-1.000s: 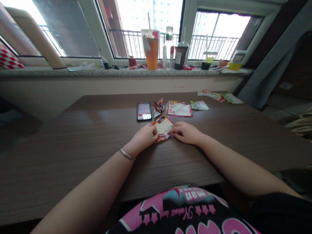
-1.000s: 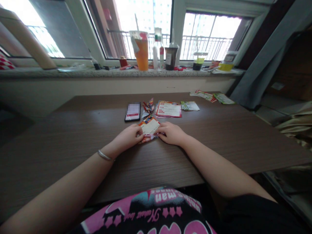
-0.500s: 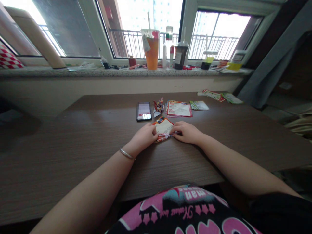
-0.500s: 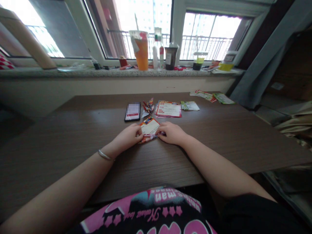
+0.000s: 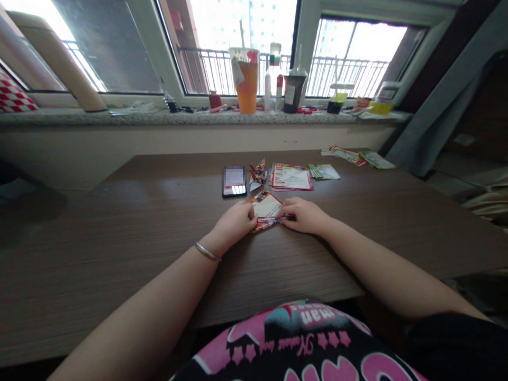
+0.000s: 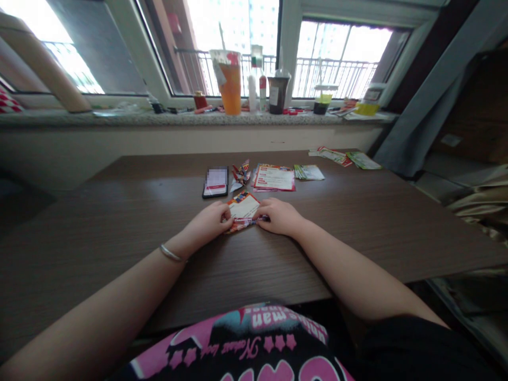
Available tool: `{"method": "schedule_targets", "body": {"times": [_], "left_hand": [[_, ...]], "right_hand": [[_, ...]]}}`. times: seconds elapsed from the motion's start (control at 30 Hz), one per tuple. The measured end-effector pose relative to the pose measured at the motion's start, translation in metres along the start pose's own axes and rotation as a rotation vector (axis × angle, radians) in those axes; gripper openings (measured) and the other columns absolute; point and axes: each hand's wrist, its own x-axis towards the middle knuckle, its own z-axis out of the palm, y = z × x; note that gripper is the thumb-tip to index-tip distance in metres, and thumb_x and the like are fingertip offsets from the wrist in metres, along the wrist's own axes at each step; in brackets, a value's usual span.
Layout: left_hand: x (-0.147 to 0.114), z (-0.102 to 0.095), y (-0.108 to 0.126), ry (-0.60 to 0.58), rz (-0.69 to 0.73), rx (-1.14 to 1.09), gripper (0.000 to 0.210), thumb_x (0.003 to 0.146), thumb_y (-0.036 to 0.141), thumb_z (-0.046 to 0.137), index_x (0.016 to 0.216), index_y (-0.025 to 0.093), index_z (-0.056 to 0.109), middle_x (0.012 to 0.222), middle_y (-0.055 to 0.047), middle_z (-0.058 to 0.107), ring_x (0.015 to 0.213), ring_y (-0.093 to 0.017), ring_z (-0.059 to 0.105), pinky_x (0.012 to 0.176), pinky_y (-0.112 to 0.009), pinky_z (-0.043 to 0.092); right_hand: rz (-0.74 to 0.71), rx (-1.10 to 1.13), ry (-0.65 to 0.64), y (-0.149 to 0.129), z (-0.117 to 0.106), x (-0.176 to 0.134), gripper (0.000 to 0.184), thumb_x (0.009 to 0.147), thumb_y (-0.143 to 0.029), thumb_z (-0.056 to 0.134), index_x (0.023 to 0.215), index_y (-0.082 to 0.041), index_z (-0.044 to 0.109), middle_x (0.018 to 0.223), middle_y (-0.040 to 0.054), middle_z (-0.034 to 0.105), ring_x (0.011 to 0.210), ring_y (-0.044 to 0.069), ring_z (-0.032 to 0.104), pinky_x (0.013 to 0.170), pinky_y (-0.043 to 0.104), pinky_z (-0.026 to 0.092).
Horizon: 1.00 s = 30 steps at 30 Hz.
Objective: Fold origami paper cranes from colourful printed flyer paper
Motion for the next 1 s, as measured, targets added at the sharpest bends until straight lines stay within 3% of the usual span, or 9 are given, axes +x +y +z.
{"method": "schedule_targets", "body": {"times": [0.1,0.37,0.73,1.0], "left_hand": [[-0.0012,-0.0002,0.0004,0.02,0.02,-0.006,0.005,0.08,0.022,0.056,0.081,0.017,0.059,0.086,-0.005,0.058,0.077,-0.019,0.055,0.07,-0.029,0.044],[-0.0053,-0.0058,0.0029,-0.007,0.128,0.093,0.025,0.089,0.027,0.05,0.088,0.019,0.073,0.096,-0.009,0.06,0.084,-0.019,0.06,0.081,-0.031,0.047],[-0.0076,-0.0072,0.0074,-0.02,0.162,0.196,0.023,0.09,0.026,0.048,0.092,0.017,0.07,0.097,-0.01,0.064,0.09,-0.021,0.061,0.081,-0.032,0.047],[-0.0056,-0.0034,0.0044,-0.01,0.175,0.195,0.024,0.091,0.027,0.047,0.093,0.019,0.069,0.098,-0.009,0.063,0.088,-0.021,0.06,0.079,-0.032,0.047]], "right_hand": [[0.017,-0.004,-0.003,-0.0011,-0.0006,-0.0002,0.017,0.085,-0.025,0.063,0.098,-0.024,0.073,0.104,0.0057,0.068,0.099,0.02,0.06,0.086,0.032,0.047],[0.002,-0.063,0.003,-0.0016,0.0026,0.0022,0.018,0.087,-0.028,0.061,0.098,-0.024,0.074,0.102,0.0059,0.068,0.097,0.02,0.06,0.085,0.032,0.046],[0.042,-0.05,-0.044,-0.0053,-0.006,0.0025,0.019,0.086,-0.029,0.061,0.1,-0.025,0.073,0.102,0.0039,0.069,0.093,0.018,0.062,0.076,0.028,0.044],[0.085,-0.07,-0.041,-0.003,-0.0065,0.0008,0.012,0.082,-0.027,0.062,0.09,-0.024,0.071,0.093,0.0027,0.068,0.085,0.017,0.061,0.069,0.026,0.041]]}}
